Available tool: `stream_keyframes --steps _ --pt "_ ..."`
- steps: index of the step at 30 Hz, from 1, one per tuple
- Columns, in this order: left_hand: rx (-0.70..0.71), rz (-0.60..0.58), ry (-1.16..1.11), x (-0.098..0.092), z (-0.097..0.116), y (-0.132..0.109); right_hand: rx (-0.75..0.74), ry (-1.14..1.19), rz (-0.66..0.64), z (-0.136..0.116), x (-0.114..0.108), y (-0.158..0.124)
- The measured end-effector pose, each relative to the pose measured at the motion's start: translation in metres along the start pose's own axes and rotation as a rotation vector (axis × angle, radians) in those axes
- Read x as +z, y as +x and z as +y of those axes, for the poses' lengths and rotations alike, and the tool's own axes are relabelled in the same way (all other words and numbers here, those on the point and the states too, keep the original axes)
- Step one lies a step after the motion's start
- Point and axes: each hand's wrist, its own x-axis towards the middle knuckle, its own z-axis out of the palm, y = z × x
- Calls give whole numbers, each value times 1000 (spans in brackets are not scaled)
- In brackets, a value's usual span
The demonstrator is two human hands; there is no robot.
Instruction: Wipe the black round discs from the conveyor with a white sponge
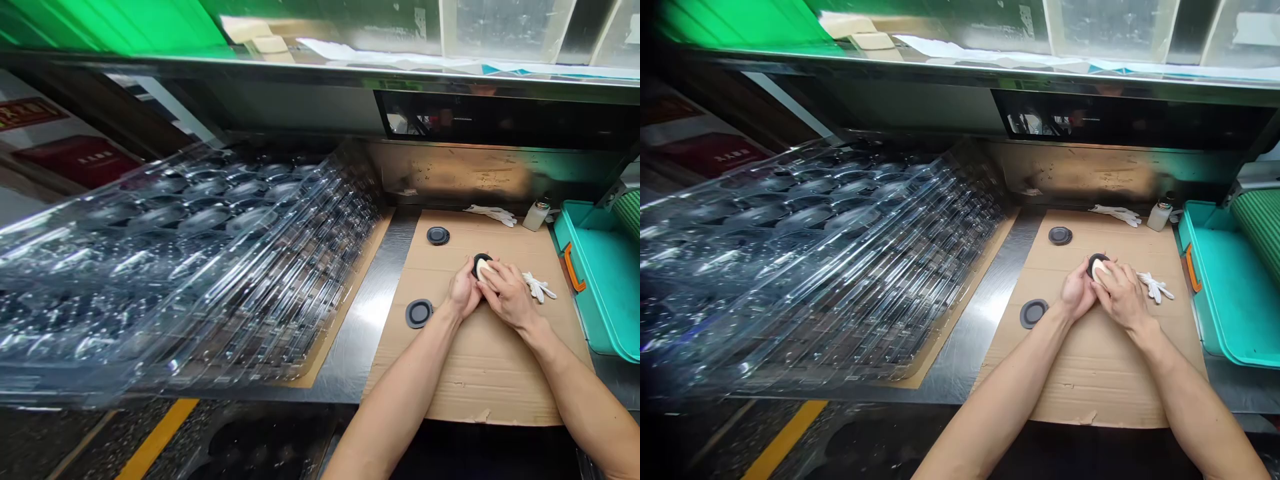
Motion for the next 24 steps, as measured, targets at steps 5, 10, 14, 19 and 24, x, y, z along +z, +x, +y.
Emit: stream_keyframes --steps 5,10,14,19,24 --pt "-1 29 47 -4 -10 3 4 -68 -62 -1 -1 0" --pt "35 52 72 -11 -9 7 99 -143 -215 -11 -5 3" --pt "25 55 92 -15 -16 11 100 -128 -286 -17 -7 2" --pt "69 70 97 -20 -9 12 79 -128 -306 -15 -1 6" --pt "5 83 142 -6 -16 13 256 -89 -308 -20 -18 23"
